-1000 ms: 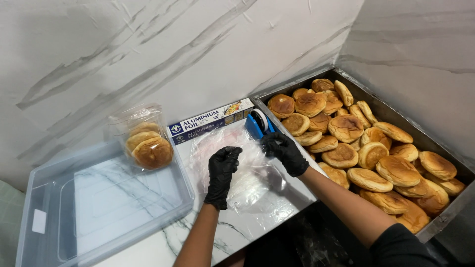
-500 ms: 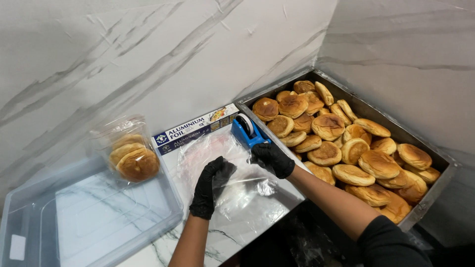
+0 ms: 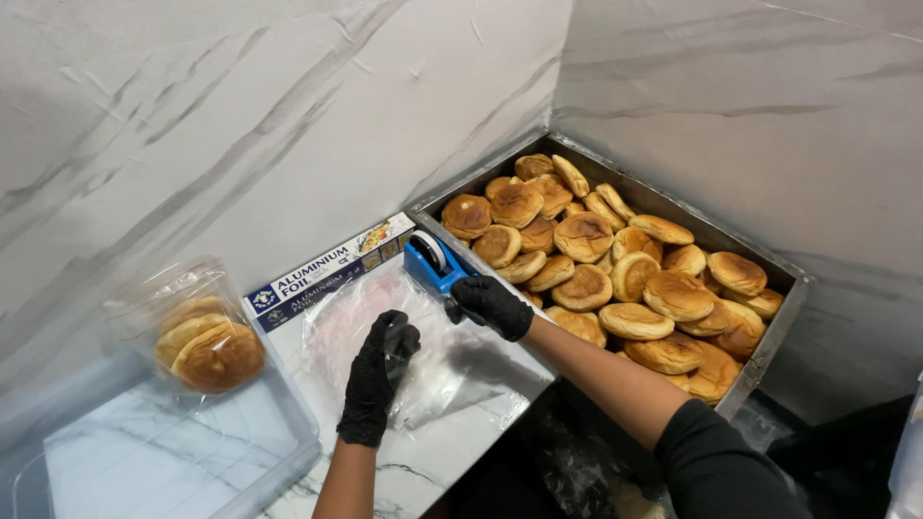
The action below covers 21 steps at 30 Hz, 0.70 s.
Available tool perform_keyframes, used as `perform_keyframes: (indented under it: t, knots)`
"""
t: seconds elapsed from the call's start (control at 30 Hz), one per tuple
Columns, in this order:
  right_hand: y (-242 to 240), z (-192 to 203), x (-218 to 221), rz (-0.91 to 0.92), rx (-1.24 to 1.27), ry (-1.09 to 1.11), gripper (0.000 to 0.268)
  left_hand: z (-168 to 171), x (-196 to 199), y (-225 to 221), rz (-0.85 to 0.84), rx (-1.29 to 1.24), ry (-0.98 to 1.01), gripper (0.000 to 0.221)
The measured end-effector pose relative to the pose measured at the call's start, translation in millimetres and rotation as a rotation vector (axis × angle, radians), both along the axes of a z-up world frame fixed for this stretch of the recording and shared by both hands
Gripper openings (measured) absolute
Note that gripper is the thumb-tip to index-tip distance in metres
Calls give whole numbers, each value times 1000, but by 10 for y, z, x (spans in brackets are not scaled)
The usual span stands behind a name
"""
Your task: Packaging individual bread buns into plastic bags and sealing them with a tape dispenser.
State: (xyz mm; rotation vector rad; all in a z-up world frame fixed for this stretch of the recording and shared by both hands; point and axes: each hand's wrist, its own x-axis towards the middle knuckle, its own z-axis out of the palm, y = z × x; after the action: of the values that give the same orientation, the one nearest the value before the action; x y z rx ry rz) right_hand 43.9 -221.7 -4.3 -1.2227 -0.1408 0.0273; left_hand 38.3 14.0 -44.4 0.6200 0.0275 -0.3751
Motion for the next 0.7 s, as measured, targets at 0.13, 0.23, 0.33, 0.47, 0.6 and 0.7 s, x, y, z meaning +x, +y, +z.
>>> perform_keyframes:
  t: [0.13,0.23,0.33,0.47,0.6,0.7]
  knots:
    - [99,239,-162,-11,-82,-26,19,-381,228,-13,-108,202,-420,62]
    - [23,129,-112,-16,-101,-55,20,-121,164,9,-95,309,-568,48]
    - [4,202,-132,-23,-157,-107,23,-190,219,35,-33,447,-505,18]
    - [-11,634,-288,-157,-466,-268,22,-257,232,84,52,692,-723,28]
    - [-854,349,177,-618,-687,-463,17,-292,202,41,37,785,-734,21]
    - [-1585,79,227,-986,-1261,-511,18,-180,102,48,54,838,-730,17]
